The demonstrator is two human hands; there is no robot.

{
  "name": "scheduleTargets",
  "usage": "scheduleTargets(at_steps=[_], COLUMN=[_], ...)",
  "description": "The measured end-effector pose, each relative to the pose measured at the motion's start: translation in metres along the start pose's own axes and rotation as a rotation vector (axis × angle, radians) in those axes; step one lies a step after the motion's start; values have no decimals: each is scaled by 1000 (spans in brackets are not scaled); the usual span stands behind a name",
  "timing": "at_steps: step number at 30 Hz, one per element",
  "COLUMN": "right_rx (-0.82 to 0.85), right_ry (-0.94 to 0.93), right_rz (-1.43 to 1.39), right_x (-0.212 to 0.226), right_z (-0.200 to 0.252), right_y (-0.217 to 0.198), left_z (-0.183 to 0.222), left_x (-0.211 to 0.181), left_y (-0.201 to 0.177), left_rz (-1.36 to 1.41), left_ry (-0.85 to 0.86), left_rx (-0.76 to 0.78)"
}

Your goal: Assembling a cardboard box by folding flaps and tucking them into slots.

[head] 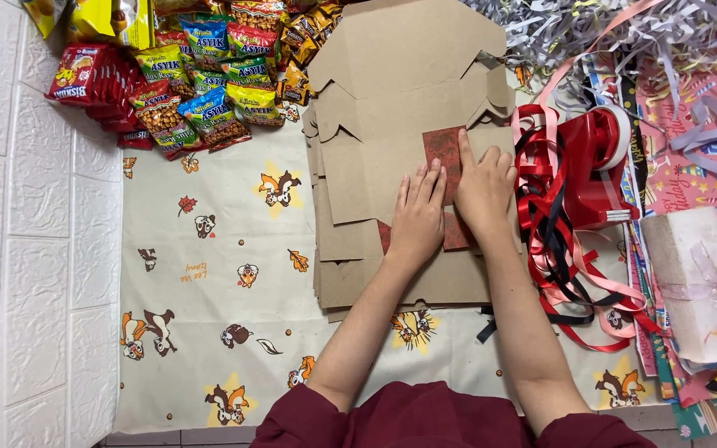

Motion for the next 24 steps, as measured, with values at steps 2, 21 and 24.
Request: scheduleTargets(at_steps=[2, 21, 24], right_rx=[-15, -152, -155], right_ry=[10, -344, -305], right_rz=[12, -341, -227], right_x=[3, 26, 29], right_z=[-2, 53, 48], right_y=[1, 12, 20], left_z=[0, 2, 1], left_x=[0, 5, 9], left_y=[-2, -15, -35], left_rz=[2, 432, 923], left_ry=[-1, 0, 28], left_rx=[0, -65, -105])
Point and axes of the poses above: each hand's wrist, its own z-axis away from the middle knuckle, its own y-axis out of the palm, x = y × z, the point moved 1 cm from there along -z, towards the middle knuckle, and after that the axes turned 13 degrees about x, right-handed, at the moved point
